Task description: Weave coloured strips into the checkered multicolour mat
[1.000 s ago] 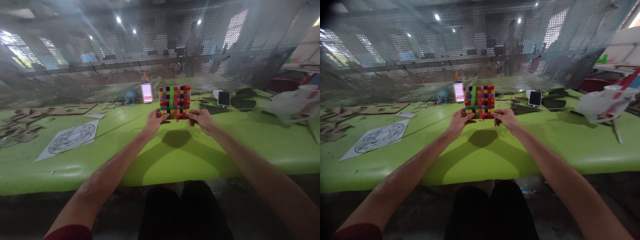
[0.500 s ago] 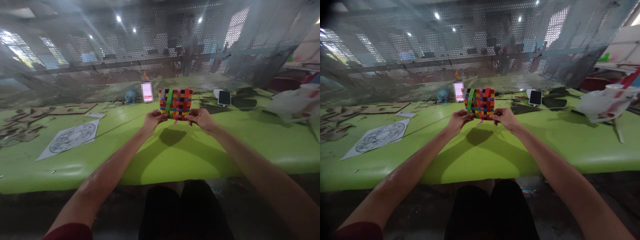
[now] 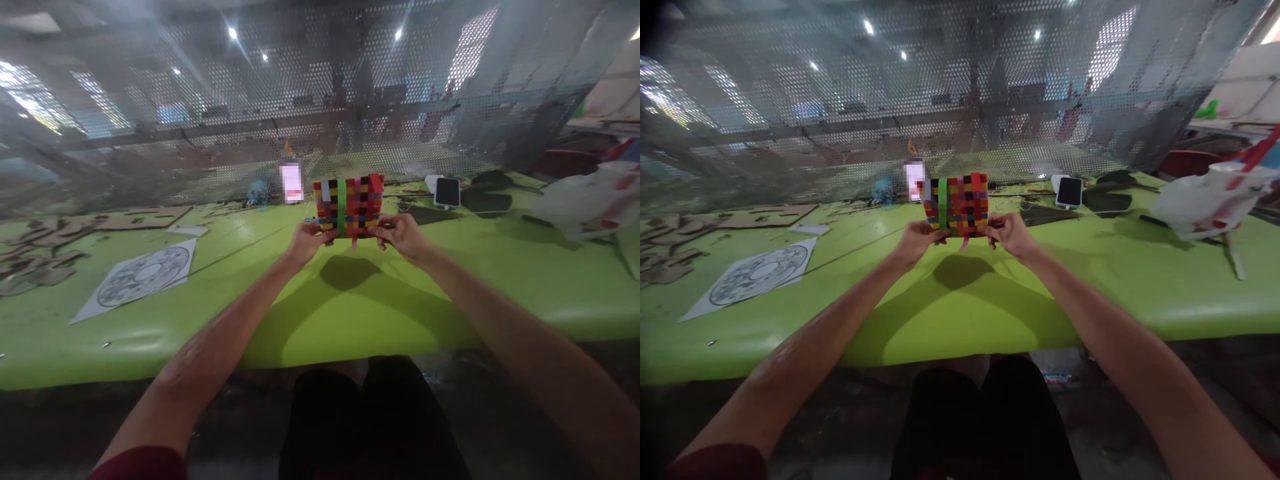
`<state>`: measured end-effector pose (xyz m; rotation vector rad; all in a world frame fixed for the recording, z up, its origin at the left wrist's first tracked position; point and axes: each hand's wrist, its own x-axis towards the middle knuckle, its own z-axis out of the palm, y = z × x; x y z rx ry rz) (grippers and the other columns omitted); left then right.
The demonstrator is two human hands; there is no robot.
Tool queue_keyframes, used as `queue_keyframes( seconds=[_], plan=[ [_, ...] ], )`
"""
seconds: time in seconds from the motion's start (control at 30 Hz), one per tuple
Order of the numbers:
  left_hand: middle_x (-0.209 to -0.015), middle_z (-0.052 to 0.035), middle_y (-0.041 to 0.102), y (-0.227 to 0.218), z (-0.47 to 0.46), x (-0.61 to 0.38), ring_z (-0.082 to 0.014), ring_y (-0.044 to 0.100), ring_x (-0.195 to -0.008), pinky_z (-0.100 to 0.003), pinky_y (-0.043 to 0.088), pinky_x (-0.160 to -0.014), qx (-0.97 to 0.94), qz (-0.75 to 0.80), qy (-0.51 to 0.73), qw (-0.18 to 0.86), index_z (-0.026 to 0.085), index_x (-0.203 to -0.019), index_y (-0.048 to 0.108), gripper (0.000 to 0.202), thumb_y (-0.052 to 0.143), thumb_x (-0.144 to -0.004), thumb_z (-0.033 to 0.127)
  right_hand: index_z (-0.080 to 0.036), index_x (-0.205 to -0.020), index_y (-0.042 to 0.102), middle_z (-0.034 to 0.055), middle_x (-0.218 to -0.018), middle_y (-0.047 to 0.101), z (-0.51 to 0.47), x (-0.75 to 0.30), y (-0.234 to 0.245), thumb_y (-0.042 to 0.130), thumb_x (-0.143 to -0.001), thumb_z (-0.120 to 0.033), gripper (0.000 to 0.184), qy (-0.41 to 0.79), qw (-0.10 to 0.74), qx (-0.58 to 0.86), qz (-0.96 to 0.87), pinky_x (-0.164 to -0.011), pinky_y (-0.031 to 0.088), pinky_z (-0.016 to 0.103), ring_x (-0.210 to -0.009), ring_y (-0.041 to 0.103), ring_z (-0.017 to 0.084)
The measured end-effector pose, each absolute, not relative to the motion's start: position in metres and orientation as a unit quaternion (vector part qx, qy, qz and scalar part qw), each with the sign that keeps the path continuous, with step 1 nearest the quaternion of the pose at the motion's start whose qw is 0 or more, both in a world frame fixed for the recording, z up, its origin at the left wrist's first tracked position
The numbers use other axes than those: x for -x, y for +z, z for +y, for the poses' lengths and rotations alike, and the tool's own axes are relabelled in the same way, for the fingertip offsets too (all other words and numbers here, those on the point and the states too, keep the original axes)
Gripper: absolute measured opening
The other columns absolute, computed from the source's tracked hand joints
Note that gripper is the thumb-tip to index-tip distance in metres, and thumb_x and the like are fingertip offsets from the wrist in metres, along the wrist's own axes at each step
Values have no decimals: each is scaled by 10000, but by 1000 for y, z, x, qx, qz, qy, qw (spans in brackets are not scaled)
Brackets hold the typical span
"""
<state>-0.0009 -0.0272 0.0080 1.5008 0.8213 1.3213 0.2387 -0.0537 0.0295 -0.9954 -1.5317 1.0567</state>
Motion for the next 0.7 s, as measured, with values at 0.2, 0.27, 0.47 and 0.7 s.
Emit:
queue_keyframes(
  seconds=[0.2, 0.27, 0.47, 0.7],
  plan=[
    [-769, -10, 754, 9, -29, 0, -130, 640, -671, -288, 549, -655, -613, 311, 572, 448, 201, -766, 794, 380, 984, -518, 417, -168, -674, 698, 33, -694, 643, -54, -240, 30, 962, -597, -548, 470, 412, 515, 401, -636, -431, 464, 265, -500, 507, 86],
    [-802, -14, 762, 8, -29, -2, -152, 673, -738, -318, 581, -740, -618, 294, 581, 442, 209, -803, 800, 381, 973, -549, 434, -183, -638, 653, 22, -664, 608, -56, -239, 31, 949, -647, -522, 449, 401, 525, 387, -644, -432, 451, 273, -503, 507, 96],
    [-932, -35, 754, 9, -24, 0, -196, 701, -899, -356, 606, -843, -629, 281, 608, 395, 215, -849, 773, 406, 968, -577, 444, -207, -683, 692, 21, -747, 629, -49, -236, 27, 932, -671, -472, 358, 344, 575, 343, -659, -439, 457, 287, -527, 516, 108],
    [-1131, -84, 724, 11, -25, 11, -197, 696, -919, -300, 598, -747, -585, 332, 569, 472, 217, -1095, 746, 445, 901, -709, 374, -229, -768, 801, 81, -1006, 681, -51, -241, 32, 813, -755, -226, 18, 215, 586, 336, -705, -798, 601, 370, -962, 661, 226]
  ],
)
